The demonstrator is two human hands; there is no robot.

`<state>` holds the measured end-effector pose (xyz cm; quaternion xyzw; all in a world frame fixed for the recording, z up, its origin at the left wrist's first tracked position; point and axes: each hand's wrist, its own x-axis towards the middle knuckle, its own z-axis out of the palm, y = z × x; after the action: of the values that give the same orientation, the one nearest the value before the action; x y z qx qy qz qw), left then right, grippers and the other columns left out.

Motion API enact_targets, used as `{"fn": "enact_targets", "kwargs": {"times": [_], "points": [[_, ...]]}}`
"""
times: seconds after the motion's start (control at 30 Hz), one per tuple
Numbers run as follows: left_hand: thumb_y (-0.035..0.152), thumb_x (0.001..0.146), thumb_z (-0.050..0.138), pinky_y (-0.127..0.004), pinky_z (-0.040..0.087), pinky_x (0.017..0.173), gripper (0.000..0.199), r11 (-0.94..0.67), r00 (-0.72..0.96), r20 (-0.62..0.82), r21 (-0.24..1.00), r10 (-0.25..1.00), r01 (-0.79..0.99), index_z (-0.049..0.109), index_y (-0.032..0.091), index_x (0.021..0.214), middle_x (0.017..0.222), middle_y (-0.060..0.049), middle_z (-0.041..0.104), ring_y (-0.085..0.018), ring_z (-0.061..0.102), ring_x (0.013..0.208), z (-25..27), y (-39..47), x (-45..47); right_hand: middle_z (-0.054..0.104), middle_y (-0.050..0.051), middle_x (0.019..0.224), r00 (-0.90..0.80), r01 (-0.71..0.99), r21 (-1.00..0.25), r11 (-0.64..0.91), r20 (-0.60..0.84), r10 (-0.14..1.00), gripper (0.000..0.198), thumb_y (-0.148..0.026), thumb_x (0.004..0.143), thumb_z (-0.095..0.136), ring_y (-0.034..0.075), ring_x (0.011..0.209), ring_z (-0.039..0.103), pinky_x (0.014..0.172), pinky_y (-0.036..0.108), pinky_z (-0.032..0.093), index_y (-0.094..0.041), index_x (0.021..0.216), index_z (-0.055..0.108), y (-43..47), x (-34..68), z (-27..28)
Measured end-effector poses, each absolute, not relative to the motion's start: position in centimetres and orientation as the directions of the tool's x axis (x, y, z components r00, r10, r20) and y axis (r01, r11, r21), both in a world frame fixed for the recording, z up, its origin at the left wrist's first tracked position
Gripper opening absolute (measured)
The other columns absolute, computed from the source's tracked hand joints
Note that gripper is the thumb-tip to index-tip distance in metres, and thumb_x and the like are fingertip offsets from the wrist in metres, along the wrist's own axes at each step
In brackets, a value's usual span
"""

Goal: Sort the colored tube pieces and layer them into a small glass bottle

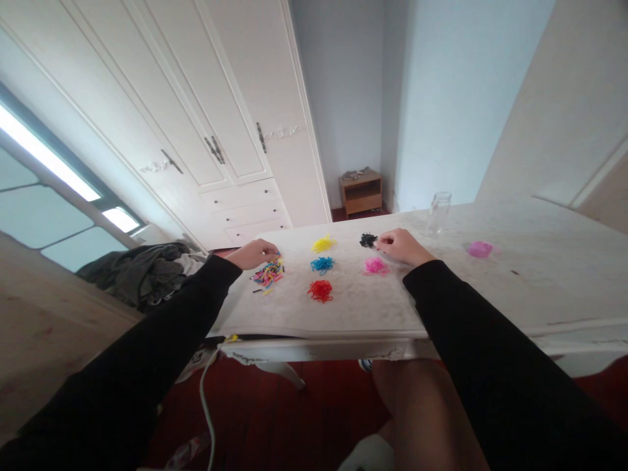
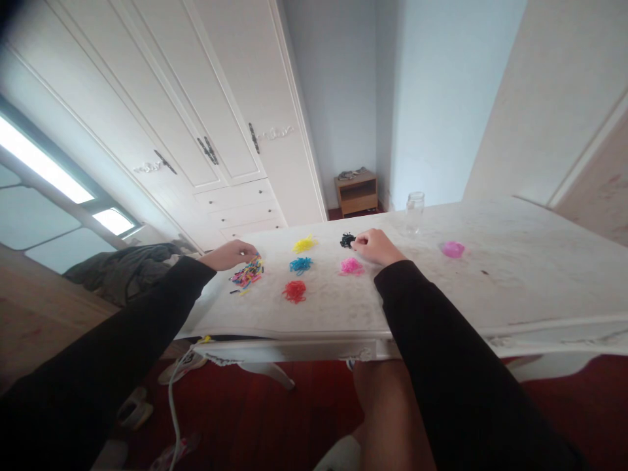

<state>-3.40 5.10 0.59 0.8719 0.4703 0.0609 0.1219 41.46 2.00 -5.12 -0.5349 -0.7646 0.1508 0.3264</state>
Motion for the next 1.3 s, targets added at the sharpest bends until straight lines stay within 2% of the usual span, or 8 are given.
{"fn": "enact_targets", "kwargs": {"times": [0.43,0.7,0.9,1.0,1.2,1.3], "points": [[0.05,0.08,0.06,-0.025,0.041,0.061,0.035,-0.512,0.542,-0.004,0.321,0.84,0.797,0.07,0.017,0.073,0.064,-0.001,0.066,-0.014,0.055,0.061,0.4,4.7,-2.9,0.063,0.004,0.059,-0.208,0.721,-0.58,0.379,0.341,0.917,0.033,-0.04,0.08,0.055,0.017,0.061,0.052,0.062,0.032,0.033,-0.017,0.059,0.065,2.3,41.6,-5.4],[0.051,0.083,0.057,-0.026,0.042,0.061,0.037,-0.481,0.521,-0.046,0.321,0.852,0.816,0.071,0.017,0.08,0.068,-0.003,0.068,-0.016,0.058,0.063,0.5,4.5,-3.3,0.063,0.004,0.059,-0.211,0.724,-0.584,0.367,0.319,0.924,0.034,-0.041,0.081,0.054,0.017,0.061,0.052,0.063,0.032,0.033,-0.016,0.061,0.066,2.1,41.5,-5.3],[0.049,0.084,0.056,-0.027,0.044,0.066,0.037,-0.512,0.534,0.01,0.297,0.846,0.806,0.073,0.015,0.084,0.072,-0.004,0.069,-0.017,0.06,0.068,0.8,4.5,-3.3,0.063,0.004,0.059,-0.213,0.72,-0.587,0.371,0.321,0.923,0.033,-0.04,0.08,0.055,0.016,0.061,0.052,0.063,0.032,0.033,-0.016,0.06,0.066,2.1,41.6,-5.3],[0.049,0.085,0.058,-0.026,0.044,0.063,0.037,-0.515,0.538,0.034,0.349,0.842,0.783,0.073,0.015,0.085,0.071,-0.004,0.07,-0.016,0.06,0.066,0.6,4.4,-2.6,0.064,0.004,0.06,-0.215,0.715,-0.591,0.374,0.324,0.921,0.033,-0.04,0.08,0.056,0.017,0.061,0.052,0.063,0.032,0.033,-0.016,0.061,0.068,2.2,41.6,-5.3],[0.043,0.08,0.066,-0.026,0.049,0.063,0.031,-0.472,0.532,0.055,0.543,0.845,0.694,0.074,0.014,0.09,0.077,-0.006,0.076,-0.017,0.066,0.066,0.3,3.8,0.5,0.066,0.005,0.061,-0.213,0.716,-0.588,0.375,0.327,0.921,0.032,-0.039,0.08,0.056,0.017,0.062,0.054,0.064,0.032,0.035,-0.016,0.061,0.067,2.1,41.6,-5.2],[0.04,0.078,0.07,-0.026,0.05,0.063,0.03,-0.472,0.512,0.121,0.609,0.85,0.638,0.074,0.013,0.089,0.073,-0.005,0.075,-0.015,0.065,0.064,0.1,3.5,2.7,0.063,0.004,0.059,-0.214,0.719,-0.585,0.377,0.329,0.92,0.032,-0.039,0.079,0.055,0.017,0.061,0.052,0.064,0.032,0.034,-0.016,0.059,0.064,2.0,41.5,-5.1]]}}
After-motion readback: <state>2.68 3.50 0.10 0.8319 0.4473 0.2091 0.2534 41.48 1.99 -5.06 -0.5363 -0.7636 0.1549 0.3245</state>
